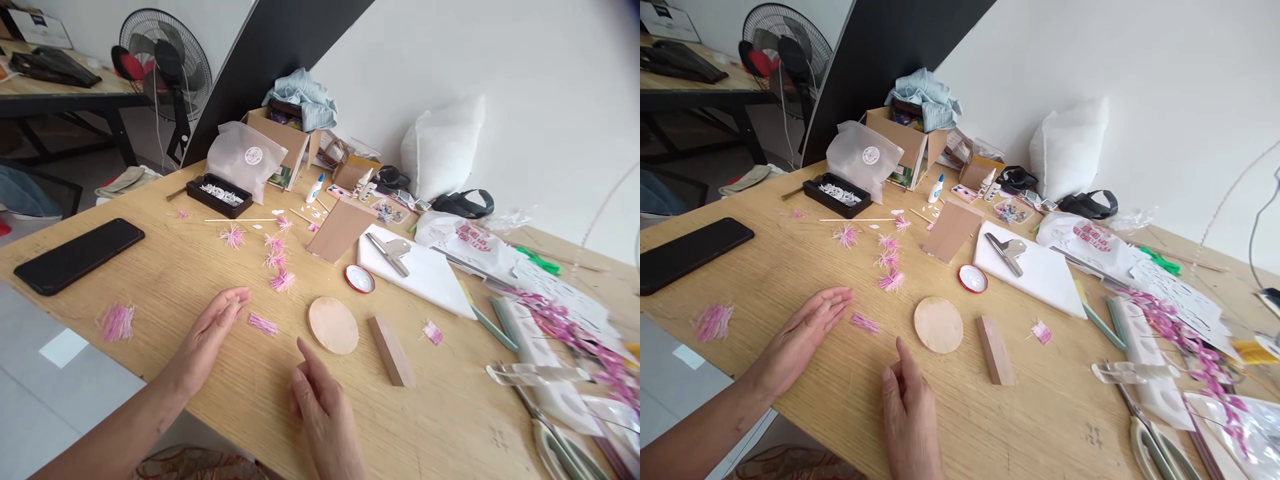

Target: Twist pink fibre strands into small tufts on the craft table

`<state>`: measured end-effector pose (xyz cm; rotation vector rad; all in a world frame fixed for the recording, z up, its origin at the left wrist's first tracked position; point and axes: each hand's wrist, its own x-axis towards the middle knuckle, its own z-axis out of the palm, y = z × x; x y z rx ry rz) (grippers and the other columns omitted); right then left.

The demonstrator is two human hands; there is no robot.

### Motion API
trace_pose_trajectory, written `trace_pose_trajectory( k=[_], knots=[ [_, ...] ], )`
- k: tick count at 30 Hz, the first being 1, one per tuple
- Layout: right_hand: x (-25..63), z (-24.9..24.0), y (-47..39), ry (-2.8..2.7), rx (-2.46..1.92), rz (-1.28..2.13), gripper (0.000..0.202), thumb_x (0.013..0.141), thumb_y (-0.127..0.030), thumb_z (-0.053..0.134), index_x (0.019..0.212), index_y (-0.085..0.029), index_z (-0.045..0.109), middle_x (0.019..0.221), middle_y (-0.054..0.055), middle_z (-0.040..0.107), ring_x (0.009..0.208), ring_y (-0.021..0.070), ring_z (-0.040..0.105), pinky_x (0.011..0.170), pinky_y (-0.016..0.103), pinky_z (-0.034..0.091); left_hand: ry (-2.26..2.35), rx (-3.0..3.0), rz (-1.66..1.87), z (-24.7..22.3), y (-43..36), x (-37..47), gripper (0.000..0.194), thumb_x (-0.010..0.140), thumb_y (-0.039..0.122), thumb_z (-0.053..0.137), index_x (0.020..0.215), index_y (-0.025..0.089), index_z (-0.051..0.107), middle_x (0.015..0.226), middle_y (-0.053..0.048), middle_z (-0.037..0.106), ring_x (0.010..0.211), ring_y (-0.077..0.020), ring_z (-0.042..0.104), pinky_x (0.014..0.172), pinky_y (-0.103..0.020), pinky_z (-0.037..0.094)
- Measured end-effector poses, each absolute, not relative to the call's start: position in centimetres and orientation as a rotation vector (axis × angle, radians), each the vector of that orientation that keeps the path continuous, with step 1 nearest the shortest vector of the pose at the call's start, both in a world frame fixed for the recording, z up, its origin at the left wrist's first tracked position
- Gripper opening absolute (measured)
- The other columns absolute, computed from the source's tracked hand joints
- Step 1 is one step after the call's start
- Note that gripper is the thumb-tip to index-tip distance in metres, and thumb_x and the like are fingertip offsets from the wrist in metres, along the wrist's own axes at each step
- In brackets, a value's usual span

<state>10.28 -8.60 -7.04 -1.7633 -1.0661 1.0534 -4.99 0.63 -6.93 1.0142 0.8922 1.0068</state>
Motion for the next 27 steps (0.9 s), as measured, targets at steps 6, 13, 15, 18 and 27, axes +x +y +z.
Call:
trace_pose_trajectory(
  k=[6,13,15,18,27],
  knots=[
    [8.8,-7.3,-7.7,-0.681,-1.559,1.443,0.076,0.074,-0.046,0.055,0.136,-0.01,0.027,0.055,-0.005,0.055,0.033,0.0069,0.04,0.033,0.019,0.028,0.873,1.037,0.984,-7.2,0.7,-4.8,0.04,0.083,0.043,0.05,0.116,0.02,0.054,0.131,-0.008,0.049,0.127,-0.0271,0.033,0.107,-0.041,0.023],
    [8.8,-6.6,-7.3,-0.721,-1.503,1.565,0.077,0.076,-0.037,0.052,0.138,-0.01,0.015,0.06,-0.004,0.057,0.034,0.0069,0.045,0.033,0.018,0.03,0.888,1.133,0.939,-8.0,0.7,-4.8,0.044,0.085,0.044,0.046,0.123,0.022,0.048,0.136,-0.007,0.043,0.129,-0.0269,0.029,0.108,-0.042,0.019],
    [8.9,-6.5,-7.1,-0.745,-1.501,1.583,0.072,0.079,-0.033,0.049,0.138,-0.011,0.015,0.061,-0.003,0.058,0.034,0.007,0.046,0.033,0.017,0.03,0.891,1.166,0.915,-8.1,0.7,-4.9,0.044,0.086,0.044,0.045,0.124,0.023,0.047,0.138,-0.006,0.041,0.13,-0.0263,0.027,0.108,-0.041,0.019],
    [8.9,-6.3,-6.8,-0.763,-1.509,1.609,0.068,0.081,-0.029,0.046,0.138,-0.01,0.014,0.062,-0.003,0.057,0.034,0.0065,0.047,0.033,0.017,0.03,0.892,1.202,0.873,-8.2,0.7,-5.0,0.046,0.086,0.046,0.043,0.127,0.024,0.044,0.139,-0.005,0.039,0.131,-0.0258,0.024,0.108,-0.04,0.02],
    [9.2,-6.1,-7.0,-0.807,-1.49,1.635,0.068,0.082,-0.032,0.045,0.138,-0.009,0.015,0.069,-0.001,0.058,0.039,0.0056,0.048,0.038,0.018,0.032,0.821,1.157,0.847,-8.2,0.7,-5.2,0.046,0.086,0.044,0.044,0.127,0.023,0.044,0.14,-0.006,0.038,0.131,-0.0267,0.024,0.11,-0.042,0.014]
  ],
)
